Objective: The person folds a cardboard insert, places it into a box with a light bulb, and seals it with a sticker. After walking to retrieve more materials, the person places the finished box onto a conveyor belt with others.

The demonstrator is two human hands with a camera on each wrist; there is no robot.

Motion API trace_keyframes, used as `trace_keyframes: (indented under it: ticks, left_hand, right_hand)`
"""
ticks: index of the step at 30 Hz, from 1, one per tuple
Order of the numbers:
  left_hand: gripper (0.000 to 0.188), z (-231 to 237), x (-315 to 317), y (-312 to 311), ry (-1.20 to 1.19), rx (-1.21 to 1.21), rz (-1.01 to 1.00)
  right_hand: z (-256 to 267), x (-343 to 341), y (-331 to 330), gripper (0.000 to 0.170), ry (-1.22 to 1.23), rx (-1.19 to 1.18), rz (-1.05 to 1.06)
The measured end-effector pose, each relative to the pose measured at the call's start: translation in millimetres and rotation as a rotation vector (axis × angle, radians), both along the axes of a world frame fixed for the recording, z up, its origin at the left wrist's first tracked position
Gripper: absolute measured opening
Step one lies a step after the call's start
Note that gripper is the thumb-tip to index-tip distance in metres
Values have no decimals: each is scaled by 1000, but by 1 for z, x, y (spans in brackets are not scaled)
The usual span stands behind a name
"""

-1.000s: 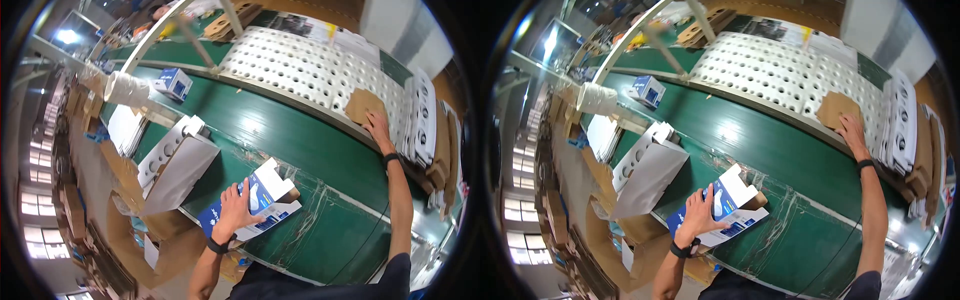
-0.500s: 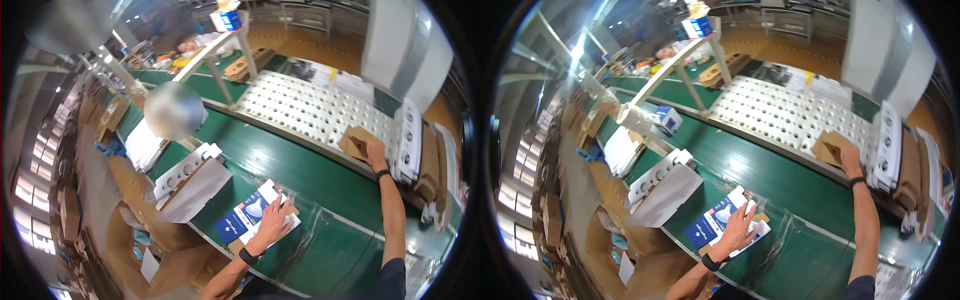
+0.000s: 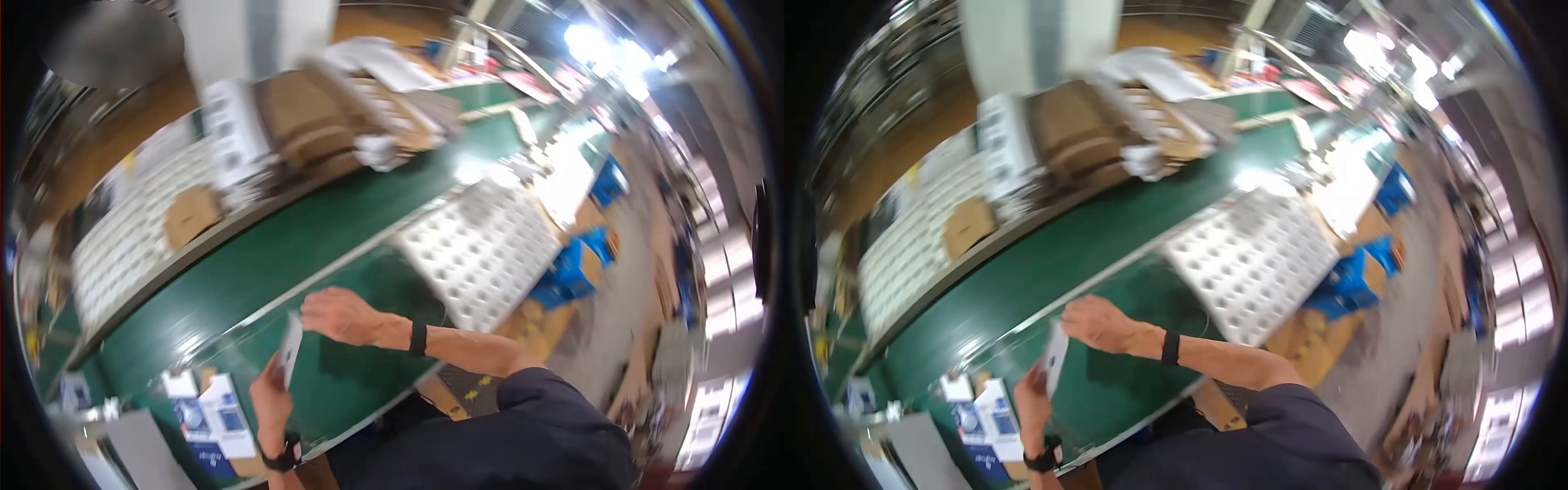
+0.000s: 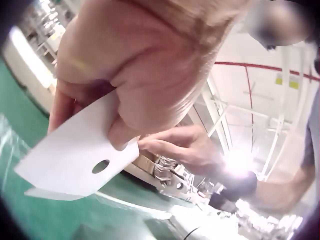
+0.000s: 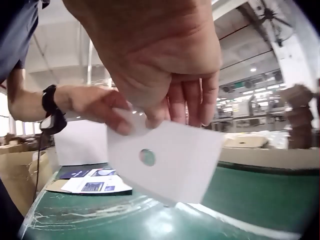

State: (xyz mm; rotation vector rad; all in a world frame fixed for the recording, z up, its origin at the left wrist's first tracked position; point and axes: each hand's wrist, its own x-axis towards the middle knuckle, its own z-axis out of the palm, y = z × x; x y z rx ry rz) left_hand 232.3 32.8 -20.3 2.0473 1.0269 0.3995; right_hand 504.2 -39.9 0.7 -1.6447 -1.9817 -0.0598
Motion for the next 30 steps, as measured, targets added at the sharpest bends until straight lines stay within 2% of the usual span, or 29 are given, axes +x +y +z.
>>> trace_keyframes:
  ticks: [1, 2, 3, 4, 5, 6, 7, 8, 9, 10, 11, 12, 13, 14, 15, 16, 18, 19, 21, 22, 24, 25, 26, 27, 28, 29, 30]
  left_hand:
    - [25, 0, 5, -12, -140, -238, 9]
    - [30, -3, 3, -30, -227, -601, 197]
    - [31, 8, 11, -48, -330, -691, 391]
    - [33, 19, 22, -67, -448, -764, 596]
    - [33, 24, 31, -76, -440, -729, 592]
    - [33, 26, 37, -87, -471, -738, 572]
    - [34, 27, 36, -99, -509, -740, 571]
    - [33, 37, 45, -109, -550, -712, 479]
    - [32, 51, 57, -118, -570, -674, 403]
    - [32, 64, 62, -124, -546, -695, 451]
    - [32, 64, 60, -130, -607, -668, 464]
    - [34, 85, 69, -134, -537, -644, 433]
    - [35, 96, 77, -138, -543, -648, 418]
    - [37, 101, 83, -139, -567, -674, 384]
    - [37, 106, 87, -141, -567, -648, 406]
    - [37, 113, 93, -144, -583, -676, 425]
    - [38, 111, 100, -149, -628, -696, 438]
    - [38, 109, 100, -149, -649, -690, 460]
    - [38, 102, 95, -145, -685, -679, 493]
    - [39, 94, 94, -141, -683, -636, 493]
    - [40, 85, 96, -143, -687, -620, 508]
    - [41, 85, 103, -143, -636, -524, 446]
    - [41, 86, 111, -143, -580, -435, 377]
    - [42, 89, 119, -145, -507, -405, 337]
    - [42, 88, 125, -148, -513, -427, 331]
    - [42, 87, 131, -151, -394, -312, 210]
    - [43, 88, 135, -155, -272, -188, 104]
  right_hand:
    - [5, 27, -33, 6, 52, 51, -154]
    - [-11, 80, -70, 7, 10, -17, -340]
    - [0, 119, -108, 16, 139, 22, -573]
    - [-30, 183, -153, 32, 337, 178, -733]
    - [-40, 245, -191, 44, 261, 185, -898]
    - [-41, 296, -217, 47, -26, 273, -1062]
    - [-46, 353, -239, 62, -184, 328, -1080]
    - [-62, 402, -252, 78, -256, 333, -1159]
    - [-47, 430, -254, 88, -244, 387, -994]
    - [-63, 463, -250, 90, -172, 266, -1090]
    - [-40, 460, -237, 83, -14, -8, -1160]
    - [-33, 464, -218, 100, -71, -184, -1191]
    - [-45, 477, -200, 103, 54, -278, -1258]
    - [-57, 475, -187, 102, 64, -261, -1389]
    - [-24, 463, -177, 97, 194, -537, -1393]
    - [-36, 472, -171, 97, 197, -532, -1369]
    - [-56, 496, -170, 98, 172, -554, -1504]
    - [-54, 496, -169, 98, 166, -540, -1490]
    - [-54, 480, -181, 92, 35, -235, -1530]
    - [-39, 457, -181, 92, 24, -225, -1514]
    - [12, 378, -187, 82, -209, 242, -1321]
    - [1, 364, -197, 73, 188, 328, -933]
    - [-13, 307, -191, 71, 758, 434, -624]
    - [-11, 243, -191, 72, 892, 191, -610]
    - [7, 162, -187, 76, 1459, 46, -477]
    - [24, 100, -180, 80, 1425, -47, -385]
    - [19, 62, -168, 80, 1444, -22, -253]
